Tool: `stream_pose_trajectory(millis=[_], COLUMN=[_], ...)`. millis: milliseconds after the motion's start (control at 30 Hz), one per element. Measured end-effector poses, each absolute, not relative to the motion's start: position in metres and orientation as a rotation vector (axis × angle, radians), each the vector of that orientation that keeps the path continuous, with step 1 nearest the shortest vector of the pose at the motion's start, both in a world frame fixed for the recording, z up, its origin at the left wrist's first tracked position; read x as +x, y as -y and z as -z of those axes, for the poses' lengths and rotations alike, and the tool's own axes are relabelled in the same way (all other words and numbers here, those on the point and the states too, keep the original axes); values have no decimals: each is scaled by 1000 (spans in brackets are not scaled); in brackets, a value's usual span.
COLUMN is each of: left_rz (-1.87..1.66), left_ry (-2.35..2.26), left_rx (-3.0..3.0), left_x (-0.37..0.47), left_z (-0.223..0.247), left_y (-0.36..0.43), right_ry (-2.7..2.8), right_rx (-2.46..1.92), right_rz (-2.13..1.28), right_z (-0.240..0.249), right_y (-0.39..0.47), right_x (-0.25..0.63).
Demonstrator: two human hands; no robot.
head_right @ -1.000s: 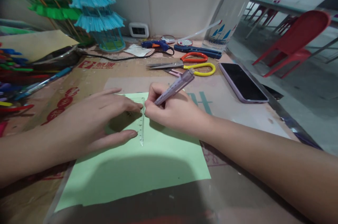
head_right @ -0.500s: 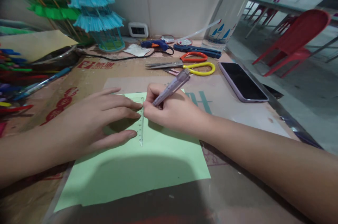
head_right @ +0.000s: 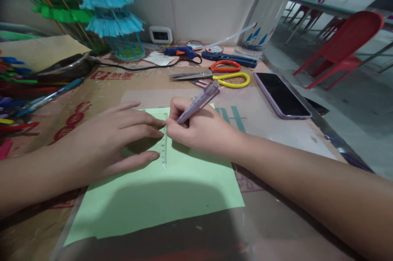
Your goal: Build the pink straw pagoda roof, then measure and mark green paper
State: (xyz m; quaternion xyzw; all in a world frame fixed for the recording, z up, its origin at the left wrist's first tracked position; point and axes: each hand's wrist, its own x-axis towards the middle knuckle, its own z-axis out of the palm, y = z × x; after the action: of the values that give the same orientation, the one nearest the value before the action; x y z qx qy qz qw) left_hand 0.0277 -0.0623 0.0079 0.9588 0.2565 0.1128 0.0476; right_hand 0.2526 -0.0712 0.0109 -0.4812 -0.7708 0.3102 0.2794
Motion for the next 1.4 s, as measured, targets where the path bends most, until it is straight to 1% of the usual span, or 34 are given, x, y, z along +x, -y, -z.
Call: stream_pose_trajectory(millis=[600,800,900,1000,1067,1200,1267,1333,1400], left_rz=[-467,-453,-440,-376,-290,-139,-85,-44,-100], left_ry=[-741,-748,-795,-795,-744,-744,-825,-883,-924], left_rx=[3059,3056,3032,2982,2974,2973,2881,2720,2573], left_x=[22,22,21,19,16,10,6,4,3], left_z=[-5,-6,-5,-4,-5,-15,-20,-26,-35], left_y=[63,63,58,47,41,34,33,33,35], right_ry=[2065,2059,2026,1950,1974,2282,2430,2468,2381], right_rx=[-1272,-1302,-1329,-1279,-1195,-1120,-1128,-1151,-1192], right_rz=[-821,-829,-884,-898,-753,-216,-25,25,-65], right_z=[-11,-11,-10,-12,-13,-9,-5,-6,-18], right_y=[71,73,73,71,66,52,48,47,50], right_x=[252,252,252,255,260,276,282,284,282])
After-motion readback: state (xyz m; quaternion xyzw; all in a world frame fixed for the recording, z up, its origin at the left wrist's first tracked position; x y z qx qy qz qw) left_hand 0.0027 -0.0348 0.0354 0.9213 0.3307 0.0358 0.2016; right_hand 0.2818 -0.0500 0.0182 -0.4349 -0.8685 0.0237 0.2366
